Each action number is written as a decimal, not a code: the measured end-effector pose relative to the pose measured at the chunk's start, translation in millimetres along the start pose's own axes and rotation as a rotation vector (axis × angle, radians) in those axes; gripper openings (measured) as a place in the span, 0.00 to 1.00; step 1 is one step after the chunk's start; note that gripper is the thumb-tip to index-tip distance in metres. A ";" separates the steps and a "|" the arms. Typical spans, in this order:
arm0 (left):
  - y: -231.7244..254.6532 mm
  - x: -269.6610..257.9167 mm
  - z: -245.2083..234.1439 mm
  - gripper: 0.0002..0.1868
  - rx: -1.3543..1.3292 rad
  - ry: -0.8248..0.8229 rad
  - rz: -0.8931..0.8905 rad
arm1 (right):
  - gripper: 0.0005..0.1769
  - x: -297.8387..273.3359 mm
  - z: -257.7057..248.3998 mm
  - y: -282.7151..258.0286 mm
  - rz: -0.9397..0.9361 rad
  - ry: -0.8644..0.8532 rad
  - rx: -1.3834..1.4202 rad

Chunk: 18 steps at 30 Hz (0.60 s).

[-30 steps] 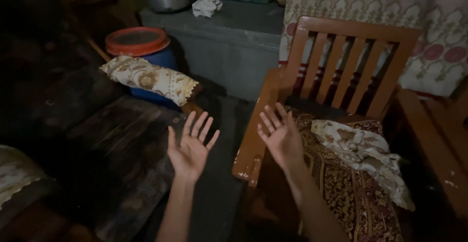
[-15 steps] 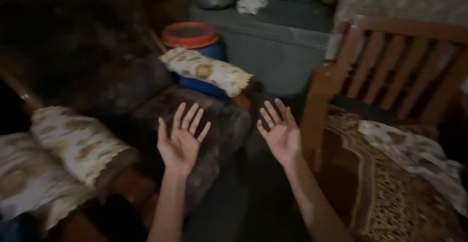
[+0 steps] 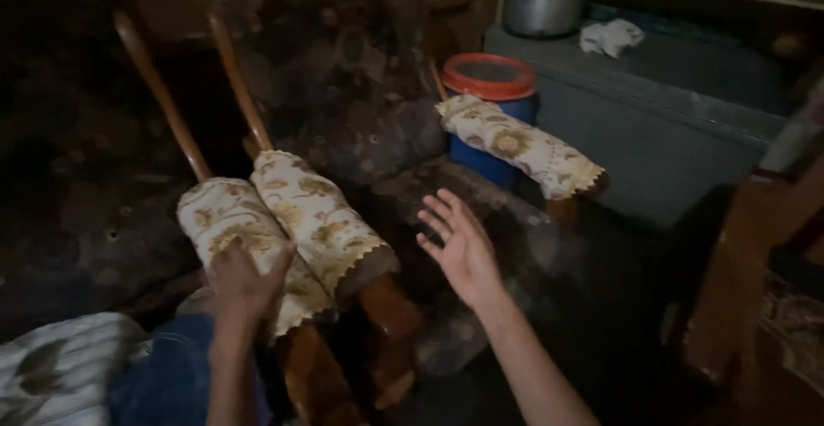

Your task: The person gathers various garments and items from a bed and floor, then folds them by hand and places them into neat stacks on nearby chairs. The items include shirts, pants, and other fabric pieces.

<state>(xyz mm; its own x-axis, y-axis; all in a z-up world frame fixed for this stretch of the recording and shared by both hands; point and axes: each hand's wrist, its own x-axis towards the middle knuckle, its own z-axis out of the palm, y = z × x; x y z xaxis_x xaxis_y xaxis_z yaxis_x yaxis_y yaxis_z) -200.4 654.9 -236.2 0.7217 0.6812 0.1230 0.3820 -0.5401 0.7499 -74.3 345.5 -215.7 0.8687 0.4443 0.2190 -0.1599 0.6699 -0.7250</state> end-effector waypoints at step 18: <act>-140.4 24.9 -74.1 0.60 0.460 -0.686 -0.277 | 0.29 -1.6 96.2 141.1 0.510 -0.441 -0.213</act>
<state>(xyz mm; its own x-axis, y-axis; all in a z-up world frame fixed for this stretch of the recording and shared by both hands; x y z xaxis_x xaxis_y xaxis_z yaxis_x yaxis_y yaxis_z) -278.8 784.3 -290.2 0.7001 0.4497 -0.5546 0.6839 -0.6457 0.3396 -143.3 496.5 -255.6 0.4319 0.9014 0.0294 -0.3621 0.2032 -0.9097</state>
